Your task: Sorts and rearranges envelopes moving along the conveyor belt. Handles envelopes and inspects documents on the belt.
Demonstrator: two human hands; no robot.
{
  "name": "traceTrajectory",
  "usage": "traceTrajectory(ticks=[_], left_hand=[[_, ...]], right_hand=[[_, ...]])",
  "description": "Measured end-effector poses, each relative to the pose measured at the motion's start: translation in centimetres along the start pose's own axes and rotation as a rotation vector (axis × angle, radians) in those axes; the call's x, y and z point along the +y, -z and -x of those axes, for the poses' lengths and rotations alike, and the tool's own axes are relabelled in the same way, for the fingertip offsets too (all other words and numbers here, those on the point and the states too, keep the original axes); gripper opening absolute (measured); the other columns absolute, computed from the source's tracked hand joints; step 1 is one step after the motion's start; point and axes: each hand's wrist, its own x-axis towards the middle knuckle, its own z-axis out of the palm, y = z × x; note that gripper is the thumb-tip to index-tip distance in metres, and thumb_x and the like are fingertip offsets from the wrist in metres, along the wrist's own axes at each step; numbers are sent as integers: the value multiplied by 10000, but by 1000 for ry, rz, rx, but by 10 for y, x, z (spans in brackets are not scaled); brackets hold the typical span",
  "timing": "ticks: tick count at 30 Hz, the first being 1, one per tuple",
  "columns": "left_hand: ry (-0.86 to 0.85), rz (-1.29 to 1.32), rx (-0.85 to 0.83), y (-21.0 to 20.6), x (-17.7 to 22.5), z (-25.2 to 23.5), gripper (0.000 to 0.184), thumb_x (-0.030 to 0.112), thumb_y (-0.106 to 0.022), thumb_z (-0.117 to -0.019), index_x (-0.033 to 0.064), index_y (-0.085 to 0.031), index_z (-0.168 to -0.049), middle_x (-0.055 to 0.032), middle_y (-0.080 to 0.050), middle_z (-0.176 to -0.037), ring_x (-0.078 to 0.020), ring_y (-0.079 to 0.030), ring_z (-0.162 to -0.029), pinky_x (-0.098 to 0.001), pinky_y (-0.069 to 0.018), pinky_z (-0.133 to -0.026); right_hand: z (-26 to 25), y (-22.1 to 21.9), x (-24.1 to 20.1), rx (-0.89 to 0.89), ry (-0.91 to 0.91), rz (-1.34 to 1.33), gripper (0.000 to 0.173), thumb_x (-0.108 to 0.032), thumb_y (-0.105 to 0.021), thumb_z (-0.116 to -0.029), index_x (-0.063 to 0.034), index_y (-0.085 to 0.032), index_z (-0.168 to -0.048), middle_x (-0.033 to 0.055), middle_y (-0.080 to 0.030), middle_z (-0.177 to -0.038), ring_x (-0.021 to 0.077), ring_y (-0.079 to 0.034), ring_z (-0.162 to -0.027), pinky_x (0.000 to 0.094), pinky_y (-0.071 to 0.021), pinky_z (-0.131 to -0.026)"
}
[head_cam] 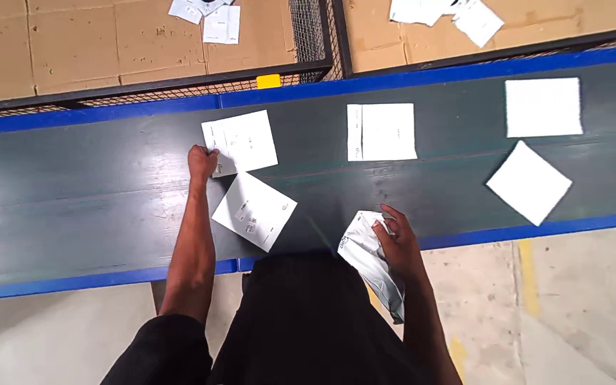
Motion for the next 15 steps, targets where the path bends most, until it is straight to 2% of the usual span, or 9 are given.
traceTrajectory(ticks=[1,3,5,7,10,12,13,14,15], left_hand=[[-7,103,-45,12,-8,-2,435,353,-704,-951,-62,-668,-1074,-228,-685,-1003,-335,-670,-929,-554,-537,-864],[-75,371,-169,49,-17,2,395,291,-678,-987,-41,-588,-1182,-152,-675,-1001,-225,-674,-843,-445,-586,-796],[-204,510,-269,99,-7,9,282,208,-655,-999,63,-522,-1202,-39,-667,-964,-130,-673,-793,-364,-599,-746],[-300,536,-217,143,12,4,253,170,-656,-984,85,-535,-1189,13,-663,-930,-87,-661,-780,-330,-594,-733],[-288,882,30,177,33,-25,282,167,-597,-1023,3,-536,-1244,-92,-698,-1061,-211,-711,-933,-433,-616,-849],[-238,966,91,180,22,-35,508,255,-596,-1047,-23,-397,-1423,-194,-637,-1256,-311,-708,-1055,-486,-634,-884],[-190,827,105,179,1,-29,665,306,-648,-1016,-2,-308,-1498,-198,-582,-1341,-301,-687,-1107,-463,-626,-899],[-143,608,104,176,-26,-18,792,368,-700,-970,8,-281,-1538,-200,-542,-1416,-291,-646,-1182,-455,-592,-946],[-92,376,77,173,-54,0,882,439,-733,-927,8,-292,-1558,-222,-488,-1491,-321,-588,-1270,-487,-536,-1019]], right_hand=[[-3,-1,-4,1,0,-7,551,-303,-638,-996,-118,-484,-1491,36,-717,-969,80,-669,-788,268,-577,-698],[-8,-5,-11,-2,10,3,557,-308,-643,-995,-117,-482,-1493,34,-713,-973,77,-664,-797,265,-571,-709],[-11,-8,-17,2,30,26,555,-301,-641,-998,-105,-484,-1493,42,-701,-975,68,-648,-798,257,-560,-705],[-9,-9,-24,-10,50,53,545,-296,-636,-1004,-94,-484,-1487,48,-697,-998,51,-649,-814,242,-563,-709],[-10,-11,-30,-42,75,64,555,-292,-637,-1002,-97,-473,-1495,76,-697,-1098,64,-675,-882,254,-587,-740],[-8,-11,-32,-52,106,66,565,-283,-633,-998,-77,-461,-1496,79,-692,-1111,50,-664,-877,241,-578,-740],[-8,-11,-33,-62,128,77,564,-278,-627,-1001,-63,-458,-1493,82,-692,-1117,39,-658,-875,232,-572,-743],[-8,-10,-33,-69,151,84,558,-272,-625,-1003,-52,-459,-1489,80,-693,-1116,28,-655,-876,223,-569,-751],[-9,-10,-33,-77,168,84,557,-268,-623,-1007,-44,-455,-1490,80,-691,-1110,19,-651,-869,216,-565,-748]])
